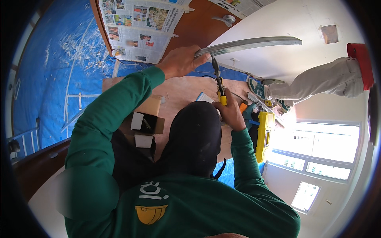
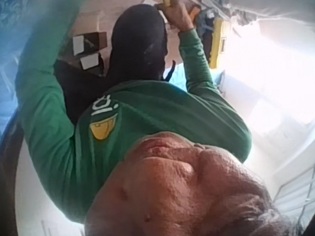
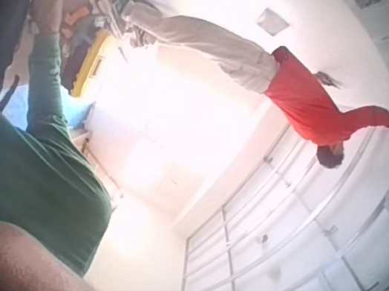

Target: The person measures a metal channel with a tape measure and marks it with a pencil. They then use tin snips to cut the channel to the marked length. The person repeats this process with another metal channel, cutting it into smaller pieces.

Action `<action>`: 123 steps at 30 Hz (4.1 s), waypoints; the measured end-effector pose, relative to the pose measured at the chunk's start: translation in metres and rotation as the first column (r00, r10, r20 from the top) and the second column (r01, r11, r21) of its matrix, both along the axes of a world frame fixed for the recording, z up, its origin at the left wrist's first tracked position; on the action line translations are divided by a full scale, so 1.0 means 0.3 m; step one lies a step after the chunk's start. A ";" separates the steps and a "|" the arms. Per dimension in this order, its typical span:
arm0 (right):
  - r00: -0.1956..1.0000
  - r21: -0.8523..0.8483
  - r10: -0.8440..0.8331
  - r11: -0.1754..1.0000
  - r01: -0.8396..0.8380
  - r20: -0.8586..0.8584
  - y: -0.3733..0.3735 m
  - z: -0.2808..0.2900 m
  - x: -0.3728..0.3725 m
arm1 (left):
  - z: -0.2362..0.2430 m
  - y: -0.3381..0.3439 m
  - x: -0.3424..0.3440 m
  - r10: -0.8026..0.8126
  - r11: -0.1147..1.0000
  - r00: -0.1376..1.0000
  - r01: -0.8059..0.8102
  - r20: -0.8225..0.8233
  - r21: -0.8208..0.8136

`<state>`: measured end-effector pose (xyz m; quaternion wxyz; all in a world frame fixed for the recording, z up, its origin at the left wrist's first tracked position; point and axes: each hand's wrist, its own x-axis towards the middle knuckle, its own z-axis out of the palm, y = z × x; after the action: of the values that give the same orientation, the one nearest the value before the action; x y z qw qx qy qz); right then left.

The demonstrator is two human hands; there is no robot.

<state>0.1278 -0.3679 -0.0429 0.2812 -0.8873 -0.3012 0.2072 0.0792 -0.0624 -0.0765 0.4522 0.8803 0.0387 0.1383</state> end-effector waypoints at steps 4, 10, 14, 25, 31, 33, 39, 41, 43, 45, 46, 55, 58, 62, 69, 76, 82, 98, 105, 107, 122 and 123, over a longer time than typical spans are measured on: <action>0.993 -0.026 0.062 0.998 -0.059 0.100 -0.019 -0.006 0.009 | -0.003 0.002 0.005 -0.017 1.000 1.000 0.017 -0.024 0.006; 0.999 -0.069 -0.053 0.996 0.053 0.014 -0.016 0.012 -0.007 | -0.009 -0.011 0.011 -0.010 1.000 1.000 0.010 -0.022 0.010; 0.996 -0.022 -0.081 0.996 0.082 0.035 0.024 0.012 -0.001 | -0.016 -0.022 0.007 0.002 0.999 0.999 -0.005 0.050 0.053; 0.992 -0.064 0.042 0.997 -0.035 0.116 0.043 -0.003 0.008 | -0.007 -0.008 0.004 -0.006 1.000 1.000 0.006 -0.017 0.009; 0.985 -0.088 0.086 0.993 -0.074 0.151 0.017 0.000 0.018 | -0.025 -0.020 0.013 0.010 1.000 1.000 -0.011 0.023 0.030; 0.982 -0.076 0.090 0.994 -0.078 0.165 0.015 0.001 0.020 | -0.029 -0.022 0.015 0.011 1.000 0.999 -0.012 0.031 0.028; 0.989 -0.043 0.078 0.996 -0.073 0.123 0.027 -0.011 0.021 | -0.032 -0.017 0.017 0.004 0.999 0.999 -0.006 0.044 0.031; 0.980 -0.054 0.130 0.991 -0.123 0.151 0.027 -0.010 0.022 | -0.033 -0.016 0.018 0.012 0.999 0.999 -0.014 0.033 0.046; 0.978 -0.059 0.150 0.988 -0.143 0.146 0.025 -0.007 0.025 | -0.034 -0.016 0.019 0.023 0.998 0.999 -0.025 0.040 0.051; 0.982 -0.068 0.140 0.989 -0.133 0.127 0.022 -0.005 0.027 | -0.036 -0.016 0.020 0.023 0.998 0.999 -0.025 0.047 0.058; 0.986 -0.065 0.121 0.991 -0.114 0.115 0.021 -0.005 0.028 | -0.036 -0.016 0.021 0.022 0.998 0.998 -0.025 0.059 0.065; 0.981 -0.019 -0.012 1.000 0.016 0.193 0.043 -0.085 0.020 | -0.033 -0.025 0.021 -0.011 0.996 0.993 0.001 0.116 0.090; 0.978 0.049 -0.034 0.998 0.024 0.207 0.044 -0.108 0.021 | -0.033 -0.032 0.012 -0.077 0.996 0.994 0.073 0.072 0.053; 0.980 0.048 -0.013 0.999 0.003 0.198 0.032 -0.120 0.028 | -0.029 -0.023 0.006 -0.112 0.993 0.993 0.110 0.035 0.038; 0.998 0.022 0.060 0.998 -0.061 0.034 -0.071 -0.137 0.029 | -0.022 -0.005 0.012 -0.116 0.992 0.993 0.116 -0.015 0.045; 0.999 0.026 -0.022 0.999 0.021 0.049 -0.100 -0.143 0.075 | -0.021 -0.031 0.000 -0.176 0.984 0.984 0.177 0.012 -0.026; 0.994 -0.006 0.025 1.000 -0.024 0.103 -0.042 -0.141 0.116 | -0.012 -0.040 -0.017 -0.159 0.983 0.987 0.160 0.020 -0.085; 0.938 0.103 0.114 0.982 -0.155 0.327 -0.001 -0.247 0.161 | 0.014 -0.051 -0.037 -0.171 0.980 0.984 0.165 -0.051 -0.111; 0.910 0.119 0.132 0.974 -0.193 0.394 -0.007 -0.294 0.209 | -0.016 -0.086 -0.049 -0.111 0.991 0.993 0.107 -0.041 -0.084; 0.919 0.121 0.144 0.972 -0.200 0.368 -0.009 -0.298 0.204 | -0.013 -0.081 -0.048 -0.125 0.988 0.991 0.120 -0.050 -0.094; 0.920 0.078 0.161 0.976 -0.201 0.357 -0.021 -0.270 0.202 | -0.022 -0.071 -0.042 -0.156 0.984 0.987 0.152 -0.035 -0.093; 0.916 0.072 0.161 0.977 -0.200 0.367 -0.022 -0.265 0.205 | -0.021 -0.070 -0.042 -0.168 0.981 0.985 0.164 -0.036 -0.099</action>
<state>0.1892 -0.3745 -0.1225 0.2486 -0.8620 -0.4390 0.0500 0.0667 -0.0834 -0.0827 0.5028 0.8606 -0.0183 0.0785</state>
